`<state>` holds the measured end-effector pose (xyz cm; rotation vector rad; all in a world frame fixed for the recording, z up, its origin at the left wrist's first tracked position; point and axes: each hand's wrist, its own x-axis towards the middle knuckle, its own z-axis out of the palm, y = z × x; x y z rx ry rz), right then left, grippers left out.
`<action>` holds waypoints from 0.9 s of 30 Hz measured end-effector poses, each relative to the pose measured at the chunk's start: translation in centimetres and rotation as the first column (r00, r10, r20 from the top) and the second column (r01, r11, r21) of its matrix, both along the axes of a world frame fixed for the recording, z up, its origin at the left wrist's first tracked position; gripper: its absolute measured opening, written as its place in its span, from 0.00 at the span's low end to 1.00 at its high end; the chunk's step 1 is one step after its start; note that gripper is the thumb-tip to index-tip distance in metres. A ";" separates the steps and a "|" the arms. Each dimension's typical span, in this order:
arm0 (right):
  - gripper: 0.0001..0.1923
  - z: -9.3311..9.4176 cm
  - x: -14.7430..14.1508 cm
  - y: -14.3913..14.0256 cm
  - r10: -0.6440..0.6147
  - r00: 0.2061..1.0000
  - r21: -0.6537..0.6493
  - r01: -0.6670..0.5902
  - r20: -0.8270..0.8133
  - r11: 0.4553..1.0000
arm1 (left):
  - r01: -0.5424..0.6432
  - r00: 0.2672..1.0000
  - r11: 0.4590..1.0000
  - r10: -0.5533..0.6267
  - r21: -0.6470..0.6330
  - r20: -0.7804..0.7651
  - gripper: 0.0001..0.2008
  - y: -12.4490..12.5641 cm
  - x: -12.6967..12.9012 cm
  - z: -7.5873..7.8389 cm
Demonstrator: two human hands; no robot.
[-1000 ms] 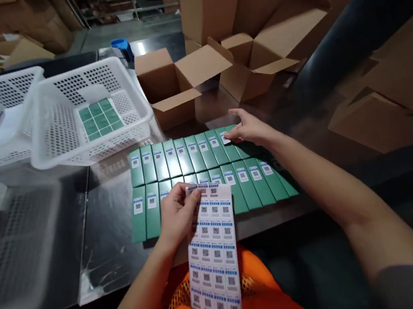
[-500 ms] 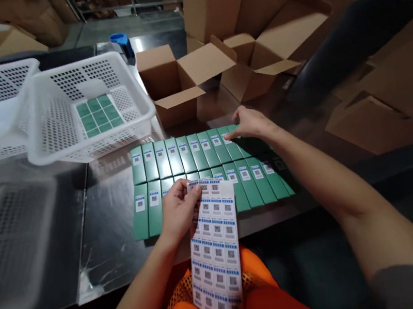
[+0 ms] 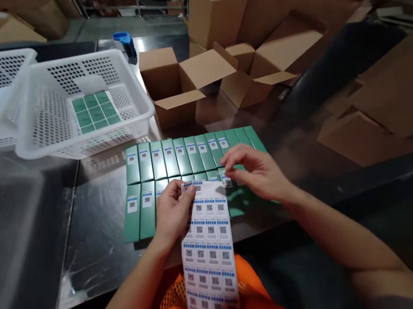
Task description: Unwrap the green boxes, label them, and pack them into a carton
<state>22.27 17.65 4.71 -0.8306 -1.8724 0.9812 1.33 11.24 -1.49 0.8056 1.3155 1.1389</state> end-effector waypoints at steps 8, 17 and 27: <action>0.19 -1.4 4.9 10.7 -0.254 0.902 -0.489 0.406 0.349 0.772 | 0.004 0.986 0.998 0.006 0.057 -0.167 0.15 -0.5 -0.1 -0.4; 0.25 -2.7 4.4 11.7 -0.302 0.803 -0.457 0.554 0.515 0.696 | 0.016 0.979 0.998 -0.004 0.059 -0.206 0.15 -0.5 0.0 -0.1; 0.30 -1.0 4.2 11.8 -0.397 0.563 -0.094 0.652 0.725 0.752 | 0.013 0.983 0.998 0.000 0.068 -0.183 0.15 -0.5 -0.1 -0.6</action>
